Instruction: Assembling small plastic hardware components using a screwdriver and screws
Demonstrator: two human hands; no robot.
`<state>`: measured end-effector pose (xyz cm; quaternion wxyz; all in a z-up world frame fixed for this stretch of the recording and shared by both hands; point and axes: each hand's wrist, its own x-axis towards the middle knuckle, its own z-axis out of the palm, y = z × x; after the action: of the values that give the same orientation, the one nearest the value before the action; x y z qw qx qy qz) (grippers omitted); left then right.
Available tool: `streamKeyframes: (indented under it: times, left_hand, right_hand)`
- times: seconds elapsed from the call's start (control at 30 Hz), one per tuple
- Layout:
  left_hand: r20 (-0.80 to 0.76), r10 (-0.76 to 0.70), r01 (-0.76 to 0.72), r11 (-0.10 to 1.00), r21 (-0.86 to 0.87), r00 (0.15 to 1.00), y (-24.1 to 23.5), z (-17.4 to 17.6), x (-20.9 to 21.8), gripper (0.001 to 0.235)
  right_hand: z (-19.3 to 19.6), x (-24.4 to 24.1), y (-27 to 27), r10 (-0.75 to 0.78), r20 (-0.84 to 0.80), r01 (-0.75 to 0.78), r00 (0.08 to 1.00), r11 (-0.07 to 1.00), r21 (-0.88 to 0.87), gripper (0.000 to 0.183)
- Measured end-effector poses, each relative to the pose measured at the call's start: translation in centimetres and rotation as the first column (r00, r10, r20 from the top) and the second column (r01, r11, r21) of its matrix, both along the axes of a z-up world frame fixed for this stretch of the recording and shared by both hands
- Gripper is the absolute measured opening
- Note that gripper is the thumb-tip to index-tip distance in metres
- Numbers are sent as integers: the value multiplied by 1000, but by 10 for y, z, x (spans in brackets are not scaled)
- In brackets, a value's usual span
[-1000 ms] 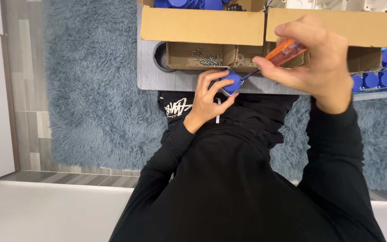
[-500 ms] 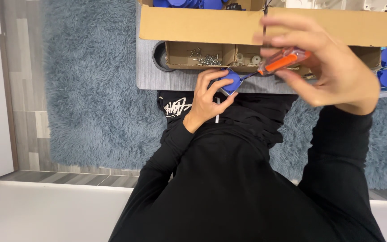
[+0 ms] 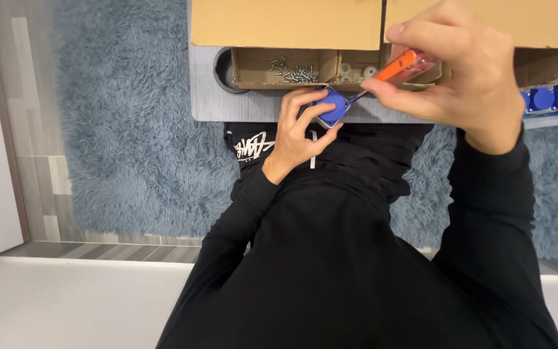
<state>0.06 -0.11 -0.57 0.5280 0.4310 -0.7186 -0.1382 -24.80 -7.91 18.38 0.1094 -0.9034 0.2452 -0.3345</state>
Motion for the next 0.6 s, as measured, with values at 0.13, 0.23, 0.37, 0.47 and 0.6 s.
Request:
streamKeyframes:
  times: [0.13, 0.23, 0.37, 0.47, 0.6]
  left_hand:
    - [-3, -7, 7, 1000, 12, 1000, 0, 2, 0, 41]
    - [-5, -5, 5, 1000, 17, 1000, 0, -1, 0, 41]
    - [-19, -17, 17, 1000, 26, 1000, 0, 2, 1, 41]
    - [-17, -25, 26, 999, 22, 1000, 0, 2, 1, 39]
    - [2, -17, 17, 999, 27, 1000, -1, 1, 1, 41]
  right_hand:
    - [-21, 0, -5, -63, 47, 71, 997, 977, -203, 59]
    - [-24, -4, -4, -72, 44, 79, 996, 976, -201, 69]
    - [11, -7, -6, 48, -29, -45, 998, 994, 99, 68]
    - [35, -9, -12, 390, 120, -403, 913, 816, 414, 59]
    - [48, -10, -4, 362, 124, -370, 924, 761, 533, 54]
